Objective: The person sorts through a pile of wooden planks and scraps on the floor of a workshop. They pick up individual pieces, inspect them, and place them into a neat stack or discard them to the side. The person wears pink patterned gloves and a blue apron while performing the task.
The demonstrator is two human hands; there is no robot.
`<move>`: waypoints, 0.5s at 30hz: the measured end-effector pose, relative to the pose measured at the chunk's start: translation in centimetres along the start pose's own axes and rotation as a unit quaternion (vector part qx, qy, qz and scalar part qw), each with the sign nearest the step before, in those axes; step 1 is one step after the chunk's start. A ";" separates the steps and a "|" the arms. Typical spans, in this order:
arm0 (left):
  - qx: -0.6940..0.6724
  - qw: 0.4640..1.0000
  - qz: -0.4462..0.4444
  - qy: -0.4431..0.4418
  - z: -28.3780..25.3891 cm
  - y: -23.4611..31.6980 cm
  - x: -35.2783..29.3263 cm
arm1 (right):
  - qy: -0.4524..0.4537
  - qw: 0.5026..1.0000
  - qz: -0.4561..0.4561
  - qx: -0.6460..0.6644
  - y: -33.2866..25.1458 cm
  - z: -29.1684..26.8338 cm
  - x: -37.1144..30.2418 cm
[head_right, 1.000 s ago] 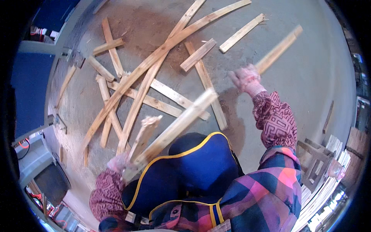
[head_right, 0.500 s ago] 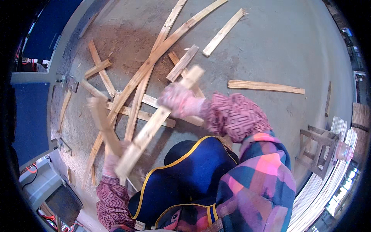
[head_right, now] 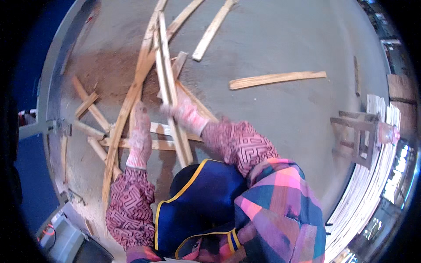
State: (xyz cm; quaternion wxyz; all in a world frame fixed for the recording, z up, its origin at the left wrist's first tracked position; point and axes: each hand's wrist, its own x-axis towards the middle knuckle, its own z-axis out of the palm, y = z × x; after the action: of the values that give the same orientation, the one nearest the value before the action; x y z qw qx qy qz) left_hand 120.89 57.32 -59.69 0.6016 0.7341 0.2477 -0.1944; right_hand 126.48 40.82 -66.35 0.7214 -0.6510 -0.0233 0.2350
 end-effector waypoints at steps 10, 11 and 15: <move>-0.065 0.995 -0.064 -0.028 -1.3 -11.3 -1.4 | 0.291 0.674 0.342 -0.586 1.9 -29.8 4.1; -0.090 0.988 -0.121 -0.037 -1.2 -11.0 -1.5 | 0.324 0.653 0.356 -0.584 4.2 -30.4 3.5; -0.102 0.990 -0.099 -0.010 -0.9 -12.3 -2.0 | 0.538 0.602 0.389 -0.445 8.8 -26.1 3.8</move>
State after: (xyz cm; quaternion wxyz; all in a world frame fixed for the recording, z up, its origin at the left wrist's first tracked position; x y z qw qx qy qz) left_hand 111.92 59.86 -67.95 0.6537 0.6388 0.3313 -0.2342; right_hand 135.97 18.37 -79.67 0.0657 -0.8479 0.5225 0.0613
